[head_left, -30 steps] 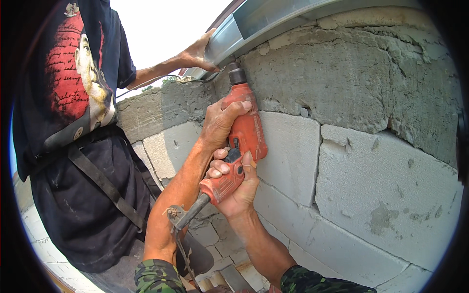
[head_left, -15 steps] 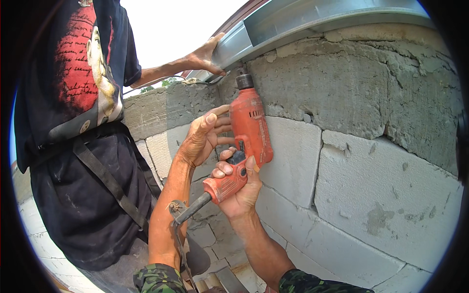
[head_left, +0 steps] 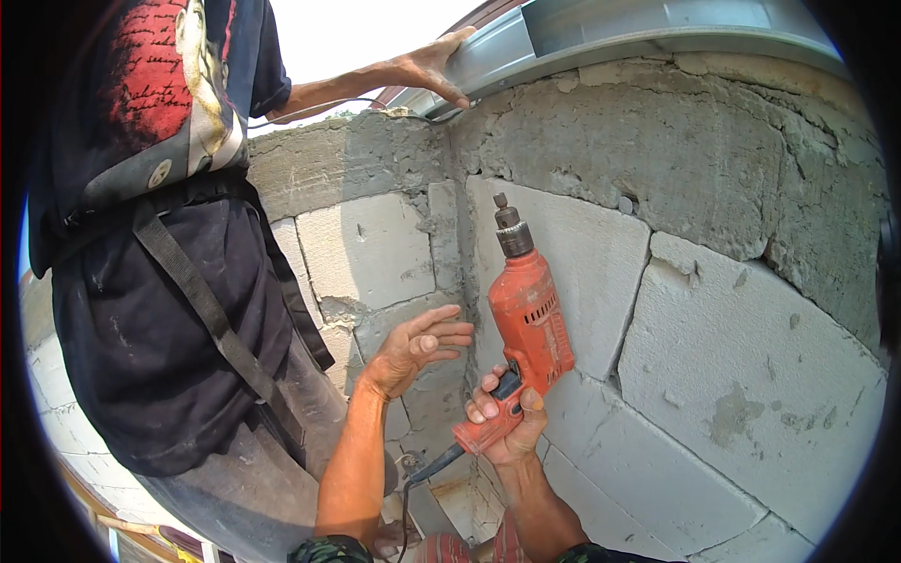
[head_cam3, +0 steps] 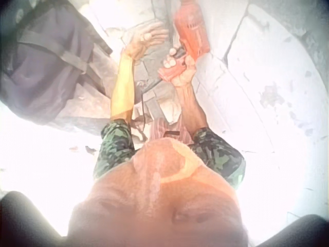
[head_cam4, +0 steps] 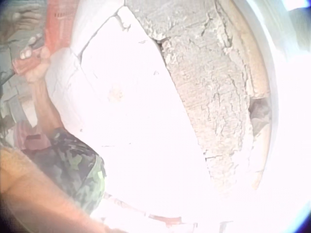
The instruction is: The person inserts screws into a power drill and fastens metal trim to the wall structure along the roof edge.
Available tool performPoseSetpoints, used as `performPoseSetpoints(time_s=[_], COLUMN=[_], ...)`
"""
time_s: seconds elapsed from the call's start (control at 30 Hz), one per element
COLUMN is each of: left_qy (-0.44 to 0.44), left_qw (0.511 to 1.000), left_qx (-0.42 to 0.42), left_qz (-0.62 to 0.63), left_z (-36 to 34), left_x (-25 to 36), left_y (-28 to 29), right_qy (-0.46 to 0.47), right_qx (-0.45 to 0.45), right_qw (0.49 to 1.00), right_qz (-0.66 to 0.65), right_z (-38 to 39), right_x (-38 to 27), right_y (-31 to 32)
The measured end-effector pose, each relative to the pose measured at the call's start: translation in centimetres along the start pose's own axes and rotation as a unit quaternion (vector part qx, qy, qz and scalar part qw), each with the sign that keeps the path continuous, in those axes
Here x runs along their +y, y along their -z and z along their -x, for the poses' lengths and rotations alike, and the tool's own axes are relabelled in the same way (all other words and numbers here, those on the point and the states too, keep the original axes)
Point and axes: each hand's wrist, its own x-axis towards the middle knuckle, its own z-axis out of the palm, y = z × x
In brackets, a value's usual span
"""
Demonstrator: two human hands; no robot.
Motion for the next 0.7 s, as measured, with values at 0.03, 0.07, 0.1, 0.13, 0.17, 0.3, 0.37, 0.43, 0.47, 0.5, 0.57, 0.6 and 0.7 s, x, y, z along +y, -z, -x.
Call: performPoseSetpoints(time_s=[0.03, 0.07, 0.1, 0.13, 0.17, 0.3, 0.37, 0.43, 0.47, 0.5, 0.57, 0.6, 0.7], left_qy=[0.031, 0.031, 0.047, 0.065, 0.065, 0.05, 0.076, 0.046, 0.034, 0.028, 0.018, 0.003, -0.011], left_qw=[0.998, 0.998, 0.995, 0.989, 0.989, 0.997, 0.996, 0.999, 0.999, 0.998, 0.996, 0.991, 0.98], left_qx=[-0.028, -0.028, -0.061, -0.094, -0.094, -0.043, 0.007, 0.029, 0.036, 0.028, 0.017, 0.027, 0.035], left_qz=[-0.051, -0.049, -0.07, -0.091, -0.09, -0.039, -0.042, 0.007, 0.022, 0.054, 0.086, 0.134, 0.196], left_z=[0.2, 0.1, 0.1, 0.1, 0.1, 0.9, 1.5, 2.0, 2.2, 2.4, 2.9, 3.3, 4.3], left_x=[0.7, 1.3, 2.1, 2.6, 2.6, 2.3, 1.8, 0.7, 0.2, -0.4, -0.8, -1.0, -2.1], left_y=[-1.4, -2.6, -3.8, -4.7, -5.5, -8.9, -9.6, -9.4, -9.2, -8.6, -9.0, -9.8, -10.1], right_qy=[-0.018, -0.019, -0.03, -0.042, -0.042, -0.042, -0.04, -0.008, -0.008, -0.012, -0.015, -0.012, -0.036], right_qx=[0.0, 0.002, 0.0, -0.001, -0.001, 0.031, 0.052, 0.051, 0.049, 0.034, 0.015, 0.024, 0.048], right_qw=[1.0, 1.0, 0.999, 0.999, 0.999, 0.992, 0.983, 0.968, 0.968, 0.964, 0.959, 0.944, 0.916], right_qz=[-0.001, 0.001, 0.017, 0.032, 0.032, 0.116, 0.171, 0.246, 0.245, 0.263, 0.284, 0.33, 0.398], right_z=[0.6, 1.1, 1.6, 2.1, 2.4, 3.5, 3.8, 4.0, 4.2, 4.7, 5.6, 6.2, 7.7], right_x=[-0.2, -0.4, -0.7, -0.8, -0.7, -0.2, -0.1, 0.1, 0.0, -0.2, -0.6, -0.8, -1.6], right_y=[0.0, 0.1, 0.1, 0.0, -0.1, 0.1, 0.1, -0.2, -0.2, -0.2, 0.2, 0.4, 0.1])
